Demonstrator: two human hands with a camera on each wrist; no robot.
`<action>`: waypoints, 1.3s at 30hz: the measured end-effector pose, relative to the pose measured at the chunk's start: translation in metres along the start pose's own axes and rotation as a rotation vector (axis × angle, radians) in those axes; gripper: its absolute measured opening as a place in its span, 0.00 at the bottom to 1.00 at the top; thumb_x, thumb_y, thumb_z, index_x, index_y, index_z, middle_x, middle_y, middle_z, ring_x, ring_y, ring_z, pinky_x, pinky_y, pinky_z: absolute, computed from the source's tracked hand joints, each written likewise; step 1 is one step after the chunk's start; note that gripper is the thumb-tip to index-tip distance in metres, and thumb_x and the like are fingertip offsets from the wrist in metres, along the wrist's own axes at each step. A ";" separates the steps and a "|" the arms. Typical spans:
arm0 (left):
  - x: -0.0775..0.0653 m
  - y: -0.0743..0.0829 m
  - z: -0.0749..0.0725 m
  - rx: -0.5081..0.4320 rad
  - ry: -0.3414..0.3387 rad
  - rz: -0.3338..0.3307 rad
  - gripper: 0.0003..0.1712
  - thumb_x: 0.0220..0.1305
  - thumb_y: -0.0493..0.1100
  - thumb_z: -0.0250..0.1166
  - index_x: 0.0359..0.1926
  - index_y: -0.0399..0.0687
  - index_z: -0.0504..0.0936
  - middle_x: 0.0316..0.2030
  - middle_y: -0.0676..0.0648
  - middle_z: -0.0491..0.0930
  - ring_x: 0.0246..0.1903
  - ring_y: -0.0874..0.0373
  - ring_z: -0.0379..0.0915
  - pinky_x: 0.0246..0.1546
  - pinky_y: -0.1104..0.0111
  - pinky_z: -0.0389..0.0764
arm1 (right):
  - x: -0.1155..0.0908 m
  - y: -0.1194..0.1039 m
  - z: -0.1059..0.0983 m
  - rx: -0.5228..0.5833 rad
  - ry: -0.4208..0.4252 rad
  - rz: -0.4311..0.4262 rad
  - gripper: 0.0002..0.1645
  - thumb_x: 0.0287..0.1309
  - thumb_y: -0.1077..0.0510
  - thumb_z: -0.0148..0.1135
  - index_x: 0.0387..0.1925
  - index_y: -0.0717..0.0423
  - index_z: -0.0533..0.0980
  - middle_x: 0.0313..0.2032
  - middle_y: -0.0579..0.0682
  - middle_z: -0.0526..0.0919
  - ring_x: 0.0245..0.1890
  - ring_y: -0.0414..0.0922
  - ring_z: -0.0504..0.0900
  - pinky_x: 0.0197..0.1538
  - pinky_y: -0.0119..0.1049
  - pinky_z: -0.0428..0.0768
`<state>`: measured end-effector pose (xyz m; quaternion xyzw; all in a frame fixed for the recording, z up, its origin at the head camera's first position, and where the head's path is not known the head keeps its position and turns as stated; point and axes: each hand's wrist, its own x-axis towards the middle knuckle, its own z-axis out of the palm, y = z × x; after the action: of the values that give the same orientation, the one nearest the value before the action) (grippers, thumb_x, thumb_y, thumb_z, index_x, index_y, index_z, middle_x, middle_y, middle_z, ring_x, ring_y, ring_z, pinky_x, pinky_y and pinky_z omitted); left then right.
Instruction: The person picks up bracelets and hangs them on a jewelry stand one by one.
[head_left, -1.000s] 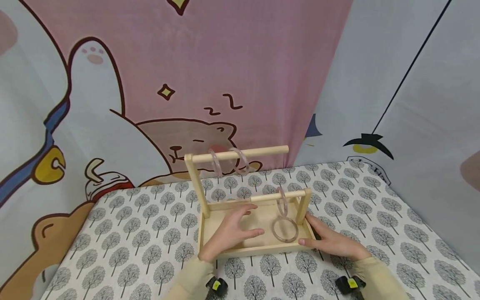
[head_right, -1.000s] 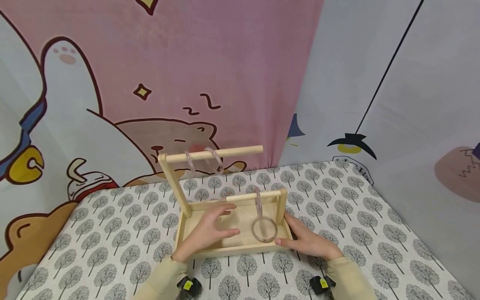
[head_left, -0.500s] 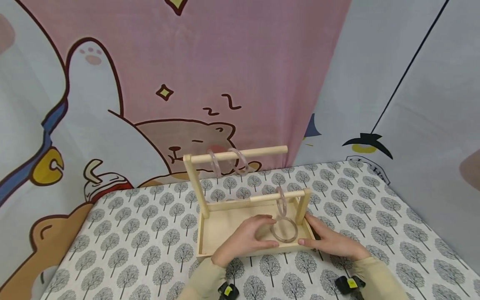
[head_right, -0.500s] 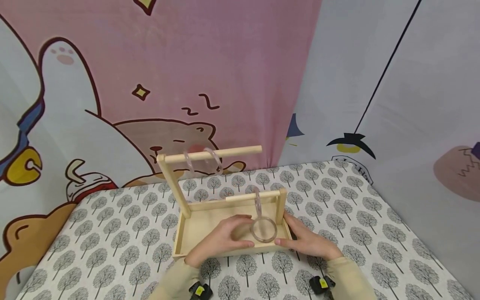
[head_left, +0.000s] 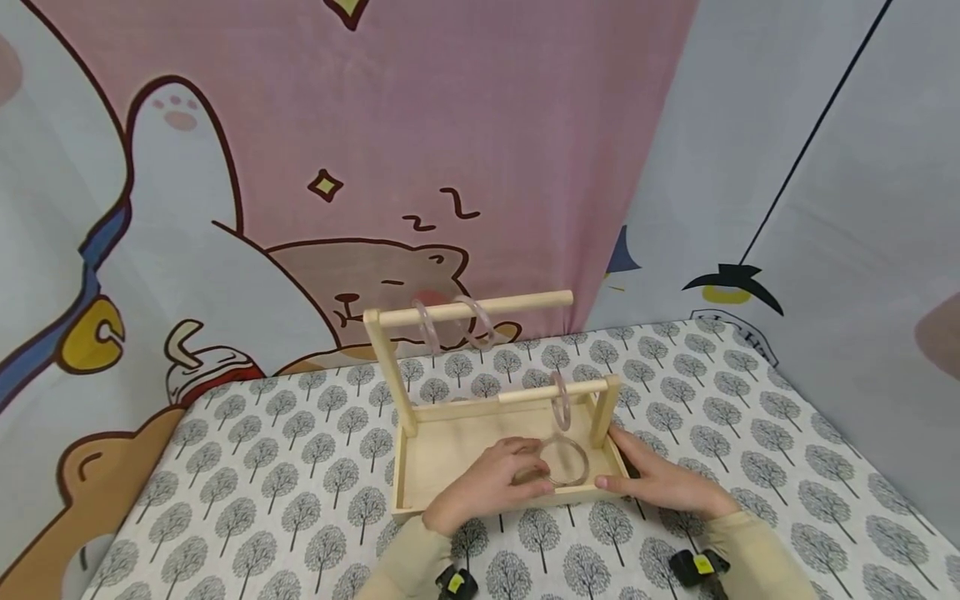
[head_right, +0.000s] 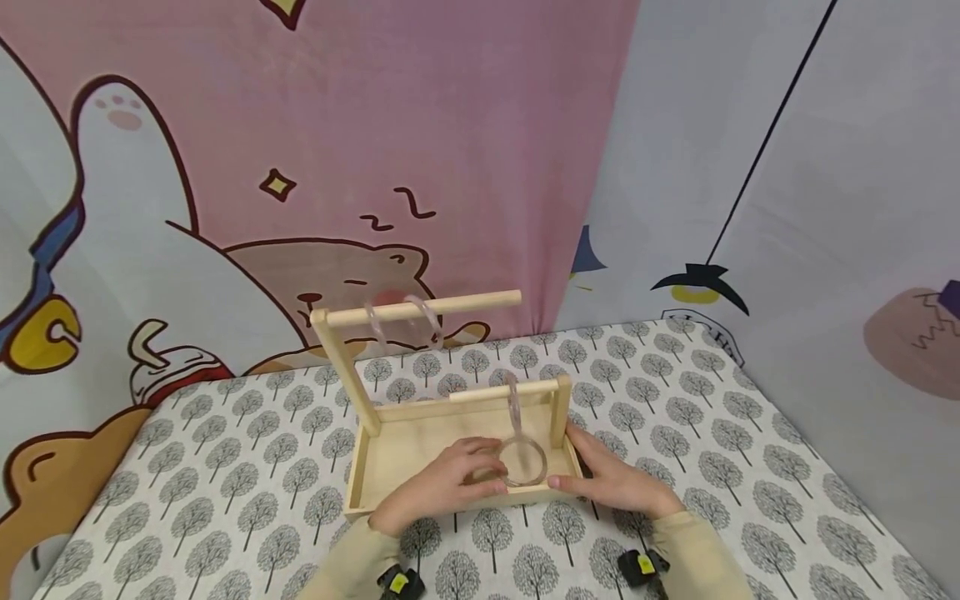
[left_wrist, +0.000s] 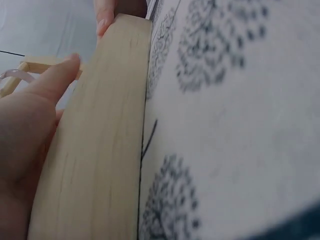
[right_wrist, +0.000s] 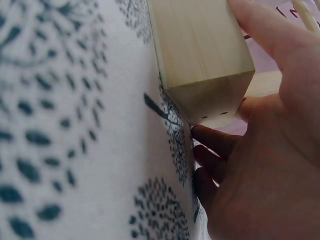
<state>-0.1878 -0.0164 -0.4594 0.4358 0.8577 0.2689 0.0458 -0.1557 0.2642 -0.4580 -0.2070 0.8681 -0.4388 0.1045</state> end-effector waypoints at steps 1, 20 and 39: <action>-0.001 -0.001 -0.001 -0.015 0.012 0.004 0.16 0.69 0.53 0.59 0.44 0.48 0.85 0.60 0.39 0.73 0.62 0.47 0.65 0.62 0.51 0.64 | 0.000 0.000 0.000 -0.001 0.000 -0.002 0.55 0.62 0.49 0.62 0.75 0.60 0.40 0.72 0.69 0.40 0.69 0.69 0.43 0.62 0.69 0.49; -0.025 -0.020 -0.020 -0.027 0.139 -0.142 0.18 0.45 0.46 0.78 0.28 0.43 0.79 0.26 0.53 0.77 0.29 0.63 0.68 0.40 0.69 0.74 | -0.002 -0.001 0.000 -0.020 0.000 0.011 0.55 0.61 0.48 0.63 0.75 0.60 0.41 0.72 0.70 0.40 0.68 0.72 0.42 0.59 0.73 0.50; -0.050 -0.039 -0.031 -0.018 0.138 -0.226 0.41 0.39 0.45 0.81 0.56 0.35 0.76 0.47 0.42 0.71 0.46 0.51 0.67 0.49 0.57 0.75 | 0.000 -0.003 0.000 -0.020 0.005 -0.015 0.55 0.61 0.49 0.63 0.75 0.60 0.40 0.72 0.71 0.40 0.68 0.72 0.44 0.59 0.72 0.50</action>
<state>-0.1948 -0.0871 -0.4604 0.3165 0.9000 0.2990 0.0203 -0.1546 0.2627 -0.4552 -0.2134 0.8713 -0.4313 0.0968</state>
